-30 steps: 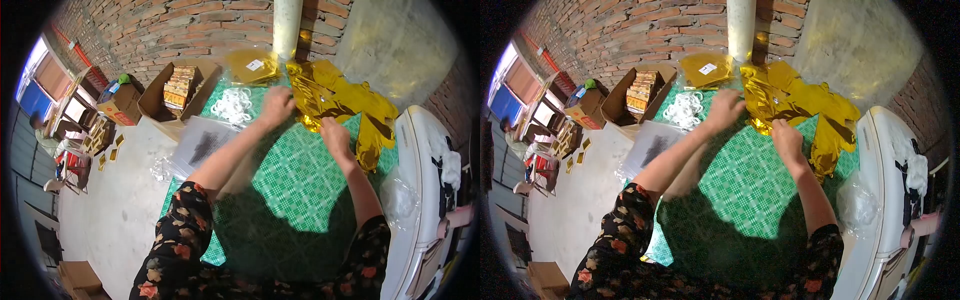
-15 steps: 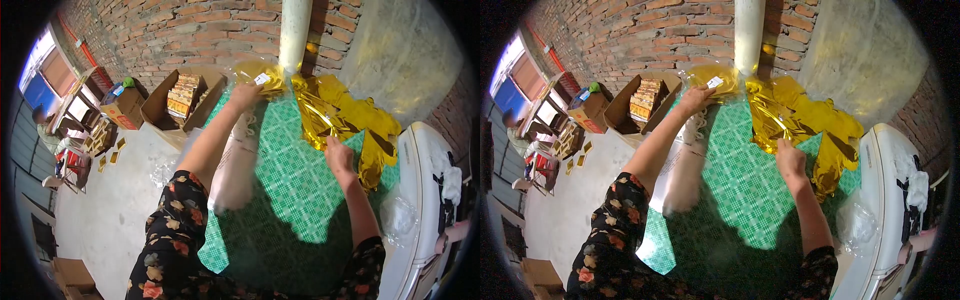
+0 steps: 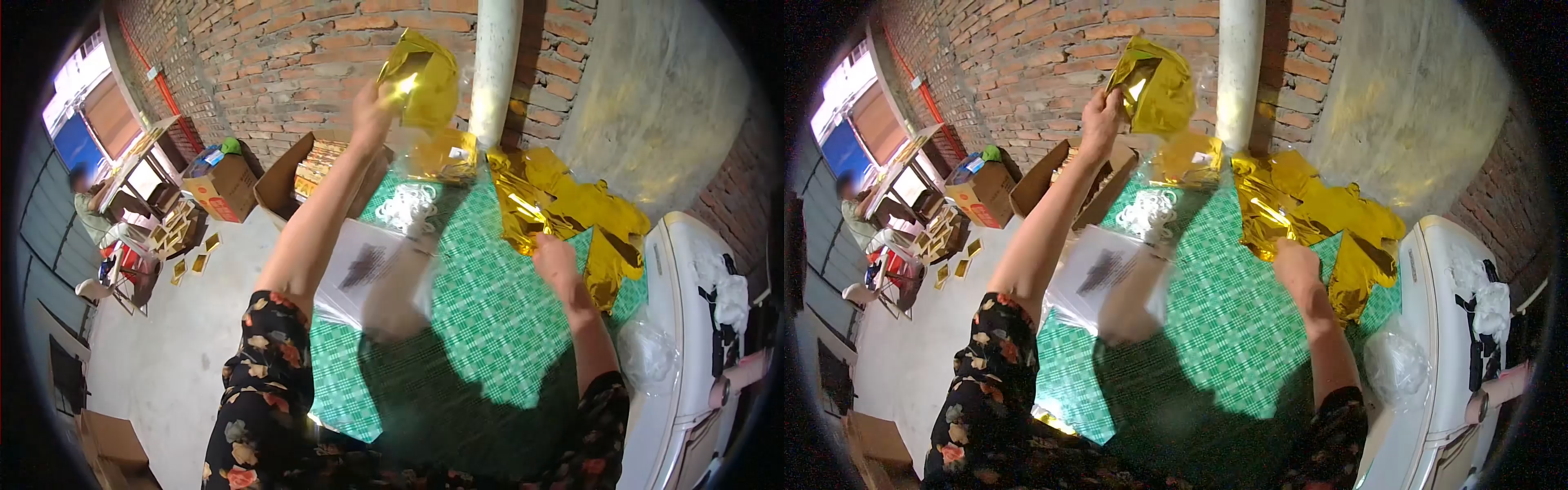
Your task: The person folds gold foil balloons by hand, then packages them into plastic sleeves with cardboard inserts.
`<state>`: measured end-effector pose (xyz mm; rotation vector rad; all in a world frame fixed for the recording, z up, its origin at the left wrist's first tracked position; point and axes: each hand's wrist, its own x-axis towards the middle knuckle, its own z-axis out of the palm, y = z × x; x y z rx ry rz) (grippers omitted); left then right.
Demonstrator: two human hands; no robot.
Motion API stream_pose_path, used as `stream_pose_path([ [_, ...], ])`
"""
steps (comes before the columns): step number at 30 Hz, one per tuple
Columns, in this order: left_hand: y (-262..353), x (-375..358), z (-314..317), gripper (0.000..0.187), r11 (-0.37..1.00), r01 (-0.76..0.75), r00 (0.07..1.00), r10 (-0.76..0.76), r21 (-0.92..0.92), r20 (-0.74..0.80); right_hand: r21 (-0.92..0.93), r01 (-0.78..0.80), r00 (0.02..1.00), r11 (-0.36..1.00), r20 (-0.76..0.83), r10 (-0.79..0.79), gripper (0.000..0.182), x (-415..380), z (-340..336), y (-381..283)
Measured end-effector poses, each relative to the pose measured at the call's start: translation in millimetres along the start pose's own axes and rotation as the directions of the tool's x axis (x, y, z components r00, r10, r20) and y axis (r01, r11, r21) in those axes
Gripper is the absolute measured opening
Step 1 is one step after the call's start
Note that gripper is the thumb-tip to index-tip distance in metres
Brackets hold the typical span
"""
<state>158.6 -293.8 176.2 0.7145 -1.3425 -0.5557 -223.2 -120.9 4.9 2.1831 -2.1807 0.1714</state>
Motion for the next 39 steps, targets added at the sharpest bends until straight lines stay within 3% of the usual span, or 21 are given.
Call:
stream_pose_path([
  [3, 40.5, -39.4, -35.0, 0.026, 0.949, 0.236, 0.971, -0.223, -0.211, 0.086, 0.073, 0.119, 0.982, 0.990, -0.155, -0.107, 0.041, -19.0, -42.3, -20.0],
  [4, 45.9, -54.1, -55.1, 0.029, 0.920, 0.350, 0.932, -0.324, -0.176, 0.162, 0.163, 0.102, 0.988, 0.981, -0.134, -0.081, 0.050, -25.7, -63.5, -36.7],
  [5, 48.1, -74.8, -62.3, 0.030, 0.883, 0.396, 0.918, -0.369, -0.253, 0.148, 0.449, 0.149, 0.986, 0.881, -0.133, -0.099, 0.053, -27.3, -61.6, -49.0],
  [7, 78.6, -129.2, -69.9, 0.033, 0.781, 0.479, 0.875, -0.464, -0.400, 0.139, 0.876, 0.173, 0.984, 0.450, -0.137, -0.111, 0.060, -40.9, -48.3, -72.5],
  [8, 86.9, -156.1, -79.5, 0.036, 0.764, 0.534, 0.843, -0.513, -0.363, 0.161, 0.972, 0.018, 0.983, 0.234, 0.025, -0.180, 0.065, -68.3, -76.3, -100.1],
  [10, 85.9, -205.2, -95.4, 0.042, 0.727, 0.594, 0.803, -0.561, -0.345, 0.202, 0.974, -0.213, 0.949, -0.072, 0.189, -0.252, 0.066, -111.0, -82.3, -139.8],
  [11, 91.6, -228.5, -97.5, 0.045, 0.674, 0.625, 0.774, -0.600, -0.394, 0.200, 0.958, -0.200, 0.922, -0.207, 0.112, -0.370, 0.056, -122.3, -77.8, -161.3],
  [14, 102.9, -281.5, -121.9, 0.051, 0.501, 0.681, 0.686, -0.691, -0.534, 0.227, 0.985, -0.100, 0.980, -0.141, 0.073, -0.183, 0.038, -165.4, -97.2, -220.1],
  [18, 127.9, -319.1, -158.8, 0.060, 0.509, 0.678, 0.654, -0.747, -0.530, 0.120, 0.996, 0.093, 0.984, 0.001, -0.092, -0.152, 0.028, -193.6, -68.9, -250.6],
  [19, 125.3, -328.4, -171.9, 0.062, 0.549, 0.661, 0.694, -0.706, -0.511, 0.139, 0.988, 0.145, 0.979, 0.051, -0.136, -0.150, 0.026, -199.5, -72.7, -260.0],
  [20, 122.4, -337.2, -184.8, 0.065, 0.588, 0.642, 0.730, -0.664, -0.492, 0.160, 0.985, 0.159, 0.978, -0.064, -0.166, -0.127, 0.031, -208.1, -79.3, -269.5],
  [22, 144.5, -344.9, -191.7, 0.073, 0.734, 0.555, 0.823, -0.553, -0.391, 0.130, 0.983, 0.152, 0.977, -0.102, -0.165, -0.136, 0.031, -218.9, -89.6, -279.8],
  [23, 140.4, -349.7, -201.4, 0.072, 0.743, 0.560, 0.824, -0.543, -0.367, 0.161, 0.982, 0.146, 0.977, -0.120, -0.162, -0.138, 0.031, -224.3, -90.0, -282.2],
  [25, 141.0, -351.8, -220.9, 0.071, 0.759, 0.568, 0.823, -0.522, -0.318, 0.225, 0.986, 0.156, 0.969, 0.054, -0.142, -0.204, 0.032, -231.4, -77.2, -277.7],
  [26, 143.4, -362.8, -221.0, 0.057, 0.705, 0.566, 0.815, -0.555, -0.428, 0.164, 0.975, 0.178, 0.966, 0.130, -0.148, -0.214, 0.032, -236.3, -73.4, -277.7],
  [27, 149.8, -361.2, -224.1, 0.050, 0.724, 0.608, 0.789, -0.594, -0.326, 0.155, 0.958, 0.203, 0.962, 0.205, -0.155, -0.226, 0.033, -240.7, -72.9, -279.4],
  [28, 155.6, -357.0, -228.0, 0.044, 0.732, 0.644, 0.764, -0.630, -0.221, 0.141, 0.975, 0.180, 0.960, 0.126, -0.147, -0.238, 0.035, -245.7, -76.4, -283.7],
  [30, 172.2, -356.0, -212.1, 0.027, 0.742, 0.582, 0.773, -0.632, -0.333, -0.054, 0.991, 0.133, 0.950, 0.012, -0.124, -0.286, 0.036, -251.8, -77.8, -285.7],
  [32, 174.0, -358.3, -216.2, 0.025, 0.745, 0.564, 0.791, -0.611, -0.357, -0.024, 0.988, 0.111, 0.926, 0.104, -0.065, -0.371, 0.042, -251.5, -82.2, -271.7],
  [35, 170.3, -365.5, -219.8, 0.025, 0.689, 0.606, 0.768, -0.638, -0.398, 0.063, 0.963, -0.222, 0.933, -0.153, 0.164, -0.321, 0.041, -246.4, -107.5, -267.8],
  [39, 177.4, -367.3, -207.4, 0.029, 0.616, 0.680, 0.704, -0.700, -0.397, 0.121, 0.968, -0.148, 0.938, -0.201, 0.073, -0.338, 0.030, -241.4, -118.8, -272.6],
])
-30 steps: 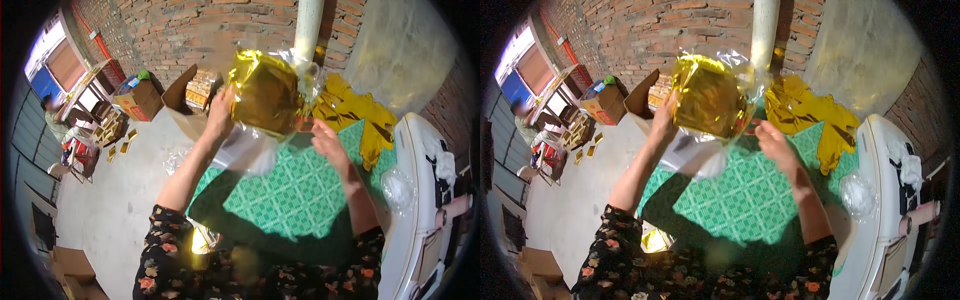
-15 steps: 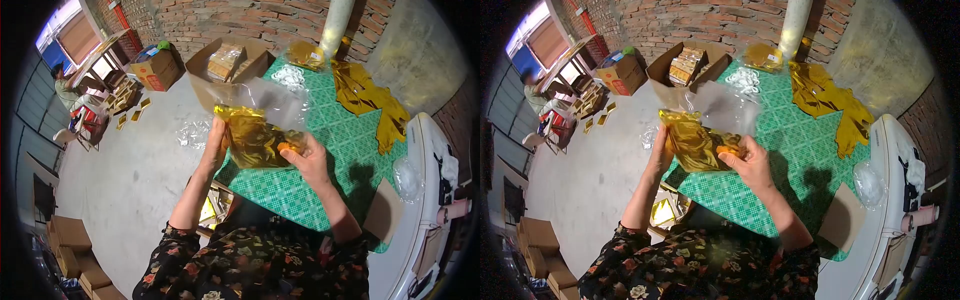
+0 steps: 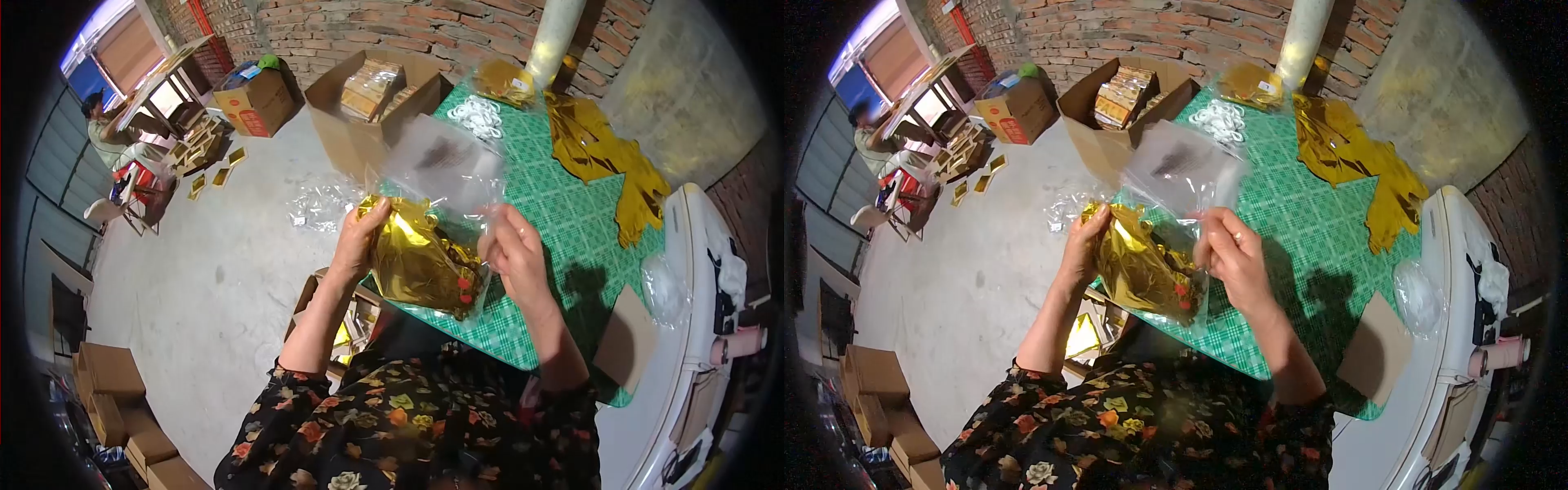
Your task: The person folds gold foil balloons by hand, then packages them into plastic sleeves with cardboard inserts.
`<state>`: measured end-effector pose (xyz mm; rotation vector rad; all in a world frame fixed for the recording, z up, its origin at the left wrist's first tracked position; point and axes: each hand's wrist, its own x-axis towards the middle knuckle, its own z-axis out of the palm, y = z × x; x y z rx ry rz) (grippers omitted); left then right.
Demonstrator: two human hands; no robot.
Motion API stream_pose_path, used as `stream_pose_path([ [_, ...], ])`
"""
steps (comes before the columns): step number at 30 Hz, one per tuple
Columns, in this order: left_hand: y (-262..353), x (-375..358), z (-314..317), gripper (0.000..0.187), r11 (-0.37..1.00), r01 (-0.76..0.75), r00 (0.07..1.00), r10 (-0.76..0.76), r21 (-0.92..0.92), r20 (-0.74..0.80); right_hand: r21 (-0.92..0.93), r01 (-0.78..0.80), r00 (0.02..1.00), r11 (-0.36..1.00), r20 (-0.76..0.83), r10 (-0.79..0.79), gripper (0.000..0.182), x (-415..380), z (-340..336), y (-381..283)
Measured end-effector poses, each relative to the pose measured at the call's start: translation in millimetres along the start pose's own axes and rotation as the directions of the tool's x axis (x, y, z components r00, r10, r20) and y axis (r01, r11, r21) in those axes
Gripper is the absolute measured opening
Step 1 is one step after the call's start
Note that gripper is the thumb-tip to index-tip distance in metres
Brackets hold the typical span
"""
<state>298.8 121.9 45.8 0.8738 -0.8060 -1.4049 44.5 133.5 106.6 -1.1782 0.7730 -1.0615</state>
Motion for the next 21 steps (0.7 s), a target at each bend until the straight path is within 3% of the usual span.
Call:
stream_pose_path([
  [2, 5.0, 0.9, 8.8, 0.032, 0.993, 0.034, 0.999, -0.034, 0.114, -0.005, 0.024, 0.098, 0.995, 0.995, -0.036, -0.097, 0.023, 2.6, -2.1, 18.5],
  [3, 4.6, 6.4, 2.4, 0.049, 0.949, -0.042, 0.997, 0.021, 0.311, 0.071, 0.016, 0.143, 0.989, 0.990, -0.043, -0.142, 0.022, 3.1, -0.9, 21.6],
  [4, 2.9, 13.1, 0.6, 0.055, 0.870, -0.211, 0.977, 0.194, 0.445, 0.082, 0.008, 0.188, 0.981, 0.982, -0.048, -0.187, 0.021, 3.5, 1.5, 22.9],
  [6, 1.4, 23.2, 2.3, 0.066, 0.573, -0.478, 0.847, 0.500, 0.666, 0.177, 0.029, 0.198, 0.975, 0.980, -0.104, -0.194, 0.017, 1.5, 7.1, 18.7],
  [7, 15.4, 14.8, 17.4, 0.078, 0.629, -0.456, 0.859, 0.495, 0.629, 0.128, 0.051, 0.201, 0.974, 0.978, -0.116, -0.194, 0.016, 0.9, 9.0, 16.6],
  [10, 45.6, 9.0, 46.8, 0.078, 0.060, -0.715, 0.521, 0.710, 0.696, 0.474, 0.052, 0.189, 0.979, 0.981, -0.082, -0.185, 0.015, -3.3, 6.6, 15.5],
  [11, 53.1, 3.7, 60.5, 0.061, 0.043, -0.765, 0.485, 0.695, 0.643, 0.530, 0.041, 0.182, 0.982, 0.982, -0.059, -0.180, 0.015, -5.4, 5.4, 15.4],
  [14, 53.9, 1.1, 74.6, 0.033, 0.121, -0.831, 0.511, 0.554, 0.543, 0.658, 0.026, 0.241, 0.969, 0.970, -0.055, -0.239, 0.014, -9.1, 12.5, 13.2],
  [15, 53.7, 1.1, 80.3, 0.018, 0.193, -0.842, 0.511, 0.586, 0.504, 0.629, 0.073, 0.271, 0.962, 0.960, -0.049, -0.268, 0.015, -10.2, 14.7, 11.4],
  [18, 48.0, 10.8, 75.7, 0.015, 0.374, -0.837, 0.547, 0.540, 0.399, 0.640, -0.041, 0.396, 0.917, 0.917, -0.027, -0.398, 0.018, -9.0, 11.0, 10.8],
  [21, 45.8, 8.8, 77.3, 0.013, 0.566, -0.730, 0.665, 0.459, 0.382, 0.590, -0.181, 0.502, 0.858, 0.845, -0.013, -0.513, 0.018, -6.4, 16.1, -0.4],
])
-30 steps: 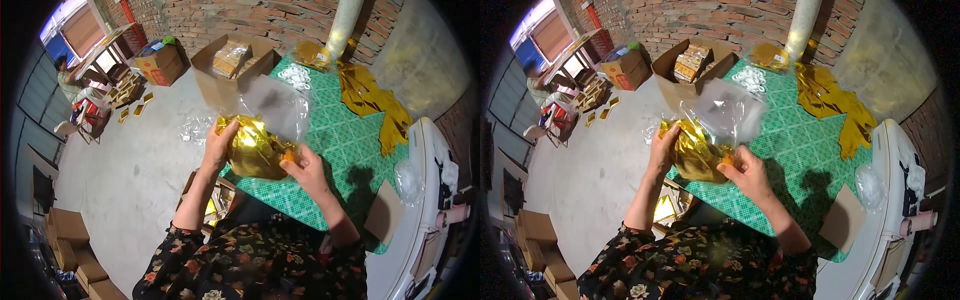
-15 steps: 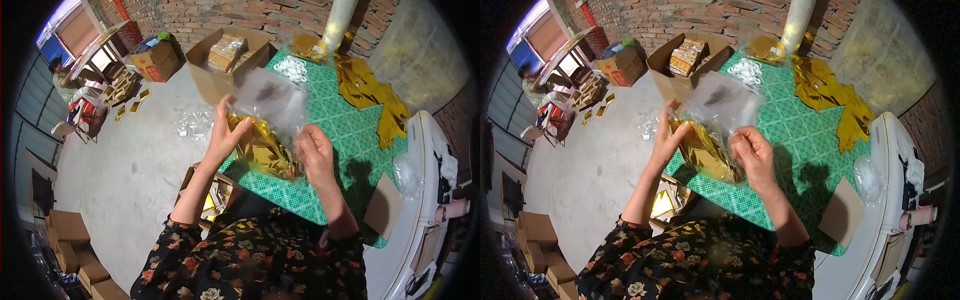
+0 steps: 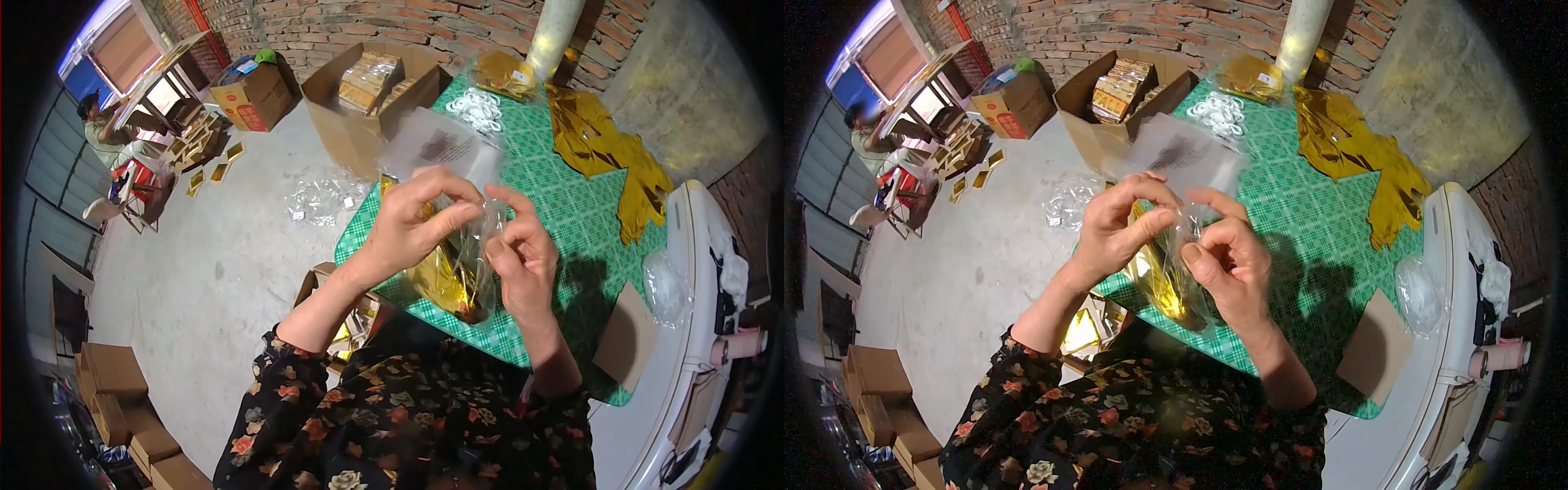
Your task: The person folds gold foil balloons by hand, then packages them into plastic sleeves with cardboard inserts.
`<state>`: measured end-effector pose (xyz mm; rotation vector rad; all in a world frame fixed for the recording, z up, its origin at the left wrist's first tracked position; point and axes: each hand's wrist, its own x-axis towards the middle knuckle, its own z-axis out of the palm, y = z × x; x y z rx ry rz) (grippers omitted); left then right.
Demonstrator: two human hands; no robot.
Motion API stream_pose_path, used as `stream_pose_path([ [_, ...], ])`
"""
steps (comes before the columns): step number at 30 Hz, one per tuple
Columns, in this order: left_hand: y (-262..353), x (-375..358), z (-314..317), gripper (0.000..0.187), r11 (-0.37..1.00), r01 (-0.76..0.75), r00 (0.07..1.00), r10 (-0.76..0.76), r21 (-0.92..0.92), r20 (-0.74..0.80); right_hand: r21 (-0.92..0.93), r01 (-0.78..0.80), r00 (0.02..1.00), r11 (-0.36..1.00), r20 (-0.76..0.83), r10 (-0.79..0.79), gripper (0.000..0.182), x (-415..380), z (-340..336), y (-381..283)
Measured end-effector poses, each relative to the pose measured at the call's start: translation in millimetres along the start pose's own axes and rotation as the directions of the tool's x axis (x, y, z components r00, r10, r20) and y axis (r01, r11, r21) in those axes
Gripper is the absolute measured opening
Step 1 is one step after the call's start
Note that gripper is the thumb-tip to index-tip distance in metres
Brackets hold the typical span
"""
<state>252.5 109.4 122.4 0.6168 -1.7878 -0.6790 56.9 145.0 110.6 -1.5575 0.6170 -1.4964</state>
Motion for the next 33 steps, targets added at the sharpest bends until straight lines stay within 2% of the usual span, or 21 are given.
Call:
stream_pose_path([
  [3, 10.0, 2.4, 4.0, 0.013, 0.986, 0.133, 0.990, -0.137, -0.104, -0.023, -0.002, 0.030, 1.000, 1.000, 0.002, -0.030, 0.017, 4.8, 0.0, -3.7],
  [5, 16.0, 5.6, 4.2, 0.014, 0.985, 0.135, 0.990, -0.138, -0.110, -0.025, 0.007, 0.040, 0.999, 0.999, 0.003, -0.040, 0.016, 6.8, 2.9, -6.6],
  [9, 17.1, 3.0, 5.2, 0.014, 0.978, 0.169, 0.983, -0.177, -0.122, -0.054, -0.132, 0.117, 0.993, 0.984, -0.008, -0.119, 0.016, 7.4, 7.8, -13.3],
  [10, 15.3, 4.7, 4.6, 0.013, 0.999, 0.030, 0.997, -0.031, -0.015, -0.076, -0.169, 0.148, 0.988, 0.974, -0.012, -0.152, 0.016, 7.5, 8.8, -13.2],
  [12, 11.3, 9.0, 3.1, 0.013, 0.949, -0.242, 0.963, 0.261, 0.202, -0.072, -0.212, 0.209, 0.975, 0.955, -0.026, -0.219, 0.016, 7.4, 12.1, -10.6],
  [15, 23.0, 9.0, 9.5, 0.011, 0.906, -0.219, 0.941, 0.295, 0.363, -0.168, -0.285, 0.218, 0.967, 0.933, -0.065, -0.246, 0.016, 4.7, 18.7, -14.4],
  [18, 33.1, 8.5, 11.1, 0.011, 0.914, -0.213, 0.936, 0.292, 0.344, -0.196, -0.298, 0.266, 0.951, 0.917, -0.074, -0.300, 0.015, 6.5, 23.2, -17.8],
  [21, 27.6, 6.2, 11.1, 0.010, 0.996, -0.073, 0.959, 0.085, 0.054, -0.272, -0.273, 0.213, 0.967, 0.938, -0.079, -0.242, 0.015, 6.0, 26.5, -24.7],
  [22, 26.5, 2.6, 8.0, 0.008, 1.000, -0.011, 0.977, 0.011, -0.002, -0.211, -0.225, 0.189, 0.977, 0.956, -0.059, -0.207, 0.015, 6.1, 25.0, -23.3],
  [24, 29.5, -3.6, 10.3, 0.009, 0.938, 0.119, 0.977, -0.169, -0.325, -0.129, -0.130, 0.136, 0.990, 0.982, -0.014, -0.139, 0.015, 8.4, 18.3, -18.8],
  [25, 31.2, -6.5, 11.3, 0.009, 0.862, 0.187, 0.967, -0.246, -0.471, -0.066, -0.145, 0.136, 0.991, 0.980, 0.022, -0.134, 0.015, 10.2, 16.2, -20.3],
  [28, 36.0, -9.8, 11.4, 0.012, 0.815, 0.186, 0.970, -0.241, -0.549, -0.029, -0.179, 0.146, 0.988, 0.973, 0.084, -0.133, 0.016, 14.3, 13.1, -25.5],
  [31, 41.4, -5.2, 3.8, 0.013, 0.785, 0.110, 0.960, -0.243, -0.610, -0.140, -0.230, 0.179, 0.982, 0.957, 0.097, -0.161, 0.018, 12.7, 10.8, -26.7],
  [32, 41.6, -6.3, 4.8, 0.014, 0.810, 0.088, 0.976, -0.186, -0.579, -0.112, -0.268, 0.193, 0.978, 0.944, 0.126, -0.165, 0.020, 8.8, 10.4, -26.7],
  [33, 42.1, -7.0, 3.2, 0.014, 0.797, 0.147, 0.973, -0.224, -0.585, -0.061, -0.303, 0.205, 0.974, 0.931, 0.155, -0.164, 0.021, 4.9, 9.4, -25.5],
])
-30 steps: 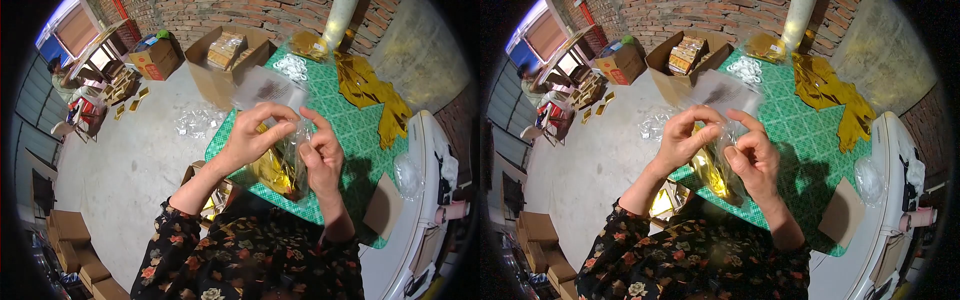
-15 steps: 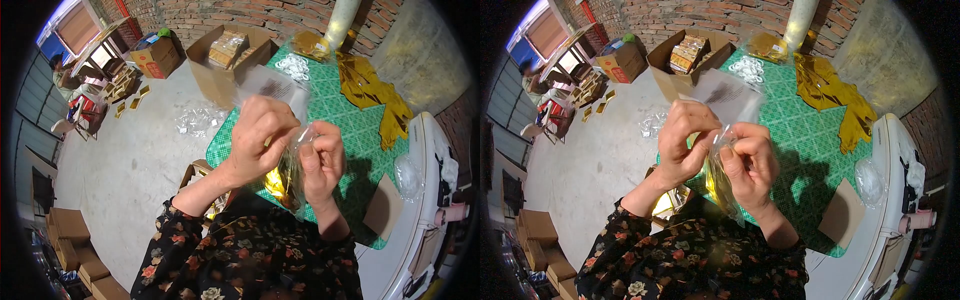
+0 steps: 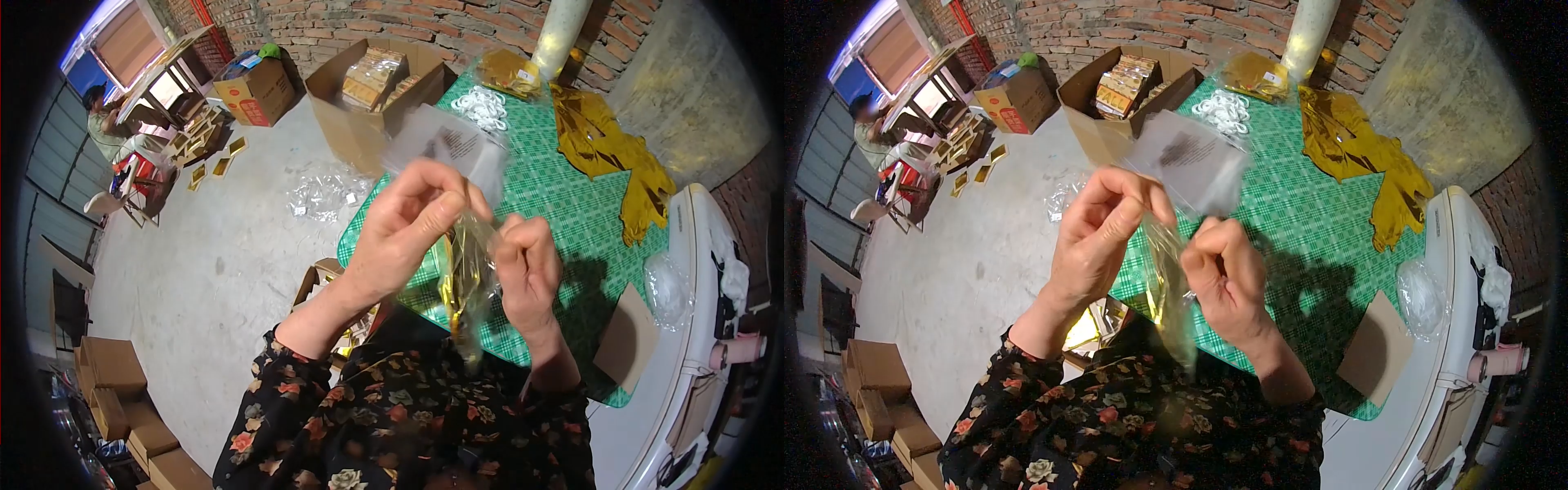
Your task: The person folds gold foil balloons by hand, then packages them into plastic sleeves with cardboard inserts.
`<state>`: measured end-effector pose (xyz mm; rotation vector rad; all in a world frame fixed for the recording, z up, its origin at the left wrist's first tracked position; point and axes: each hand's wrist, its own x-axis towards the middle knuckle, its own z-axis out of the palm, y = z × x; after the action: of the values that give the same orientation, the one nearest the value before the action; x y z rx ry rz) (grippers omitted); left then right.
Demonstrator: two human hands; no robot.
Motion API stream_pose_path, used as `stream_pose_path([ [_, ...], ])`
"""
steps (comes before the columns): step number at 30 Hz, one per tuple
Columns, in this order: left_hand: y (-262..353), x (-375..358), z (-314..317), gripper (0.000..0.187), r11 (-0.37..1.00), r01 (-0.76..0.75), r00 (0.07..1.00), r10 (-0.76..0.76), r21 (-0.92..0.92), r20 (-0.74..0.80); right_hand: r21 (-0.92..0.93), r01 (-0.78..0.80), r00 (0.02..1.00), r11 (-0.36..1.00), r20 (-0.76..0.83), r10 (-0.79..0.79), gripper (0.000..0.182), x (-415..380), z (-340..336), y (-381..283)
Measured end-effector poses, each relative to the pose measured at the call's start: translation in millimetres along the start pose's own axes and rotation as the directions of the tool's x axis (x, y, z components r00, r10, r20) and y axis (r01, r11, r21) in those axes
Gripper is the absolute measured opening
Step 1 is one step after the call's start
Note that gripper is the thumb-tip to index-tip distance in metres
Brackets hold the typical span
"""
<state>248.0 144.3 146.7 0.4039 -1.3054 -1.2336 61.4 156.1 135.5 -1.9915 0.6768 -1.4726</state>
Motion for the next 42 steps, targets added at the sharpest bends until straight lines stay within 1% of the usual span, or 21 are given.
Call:
stream_pose_path([
  [2, 3.3, -1.7, -3.5, 0.014, 0.992, 0.126, 0.991, -0.125, 0.000, 0.045, 0.092, -0.096, 0.993, 0.991, 0.077, 0.089, 0.032, -5.9, -2.3, 6.5],
  [4, 3.9, -5.5, -6.0, 0.013, 0.942, 0.055, 0.998, -0.063, 0.331, 0.011, 0.146, -0.301, 0.932, 0.942, 0.253, 0.259, 0.039, 0.2, -7.3, -2.5],
  [5, 7.4, -7.8, -8.1, 0.013, 0.886, 0.021, 0.999, -0.034, 0.464, 0.019, -0.026, -0.418, 0.820, 0.908, 0.420, 0.389, 0.039, 7.7, -21.5, -6.9],
  [8, 11.0, -6.5, -18.4, 0.010, 0.697, -0.154, 0.976, 0.219, 0.701, -0.004, 0.031, -0.252, 0.871, 0.967, 0.443, 0.213, 0.035, -1.6, -33.9, 4.4],
  [12, 32.0, -1.5, -32.4, 0.006, 0.790, -0.131, 0.969, 0.229, 0.599, -0.090, 0.585, -0.175, 0.984, 0.792, 0.084, 0.156, 0.031, -6.3, -26.0, -0.7],
  [13, 31.9, -4.4, -26.3, 0.007, 0.800, -0.134, 0.977, 0.205, 0.585, -0.056, 0.564, -0.202, 0.979, 0.801, 0.085, 0.187, 0.030, -7.9, -24.0, 5.5],
  [16, 15.5, -11.3, -16.4, 0.008, 0.724, -0.297, 0.948, 0.300, 0.623, 0.103, 0.628, -0.214, 0.968, 0.748, 0.037, 0.246, 0.063, -2.6, 8.2, 17.0],
  [17, 12.2, -9.8, -13.5, 0.012, 0.681, -0.361, 0.926, 0.344, 0.637, 0.157, 0.651, -0.403, 0.915, 0.644, 0.278, 0.292, 0.088, -6.2, 13.6, 16.1],
  [18, 13.0, -4.4, -12.3, 0.018, 0.504, -0.467, 0.867, 0.424, 0.726, 0.263, 0.720, -0.391, 0.915, 0.573, 0.238, 0.326, 0.065, -19.9, 30.2, 6.0],
  [20, 9.2, 1.5, -17.6, 0.024, 0.221, -0.528, 0.772, 0.527, 0.820, 0.355, 0.440, -0.416, 0.886, 0.796, 0.393, 0.246, 0.035, -28.8, 20.5, -1.9],
  [22, 4.4, -0.1, -27.5, 0.026, 0.173, -0.521, 0.775, 0.505, 0.836, 0.379, 0.537, -0.530, 0.848, 0.657, 0.313, 0.428, 0.021, -24.7, 18.1, -12.8],
  [25, -6.0, -1.4, -46.5, 0.027, 0.089, -0.511, 0.770, 0.489, 0.855, 0.410, 0.403, -0.575, 0.815, 0.712, 0.353, 0.459, 0.024, -18.3, 14.9, -7.9],
  [28, -5.3, -1.8, -56.6, 0.026, 0.094, -0.460, 0.791, 0.495, 0.883, 0.359, 0.106, -0.746, 0.585, 0.657, 0.577, 0.570, 0.014, -7.1, -1.6, -10.2],
  [29, -4.7, -1.8, -57.6, 0.026, 0.113, -0.435, 0.804, 0.496, 0.893, 0.328, 0.092, -0.723, 0.601, 0.684, 0.571, 0.559, 0.010, -14.6, 0.2, -1.0],
  [32, 4.2, 0.7, -54.7, 0.027, 0.372, -0.380, 0.906, 0.335, 0.847, 0.260, 0.045, -0.369, 0.794, 0.928, 0.534, 0.290, 0.014, -12.9, -11.5, 5.0],
  [33, 19.8, -3.5, -56.7, 0.039, 0.588, -0.035, 0.998, -0.022, 0.808, 0.060, 0.218, -0.584, 0.767, 0.782, 0.463, 0.444, 0.012, -11.9, -13.8, -0.4],
  [35, 27.8, -3.3, -58.2, 0.048, 0.753, 0.156, 0.930, -0.330, 0.640, 0.161, 0.360, -0.673, 0.739, 0.646, 0.325, 0.590, 0.022, -4.3, -24.0, 9.6],
  [37, 51.6, 5.2, -42.6, 0.058, 0.569, 0.288, 0.714, -0.664, 0.770, 0.223, 0.372, -0.674, 0.737, 0.638, 0.295, 0.608, 0.022, -6.3, -37.6, 23.8],
  [38, 46.0, 1.7, -39.6, 0.048, 0.535, 0.122, 0.686, -0.654, 0.836, 0.319, 0.332, -0.683, 0.730, 0.650, 0.284, 0.622, 0.022, -5.6, -39.9, 22.5],
  [40, 41.6, -2.5, -44.7, 0.038, 0.506, 0.074, 0.598, -0.712, 0.859, 0.368, 0.150, -0.662, 0.734, 0.735, 0.329, 0.594, 0.022, -4.6, -40.7, 16.9],
  [42, 53.9, 0.9, -58.7, 0.032, 0.488, 0.014, 0.630, -0.682, 0.873, 0.371, -0.116, -0.532, 0.728, 0.839, 0.443, 0.523, 0.023, -4.3, -38.4, 1.3],
])
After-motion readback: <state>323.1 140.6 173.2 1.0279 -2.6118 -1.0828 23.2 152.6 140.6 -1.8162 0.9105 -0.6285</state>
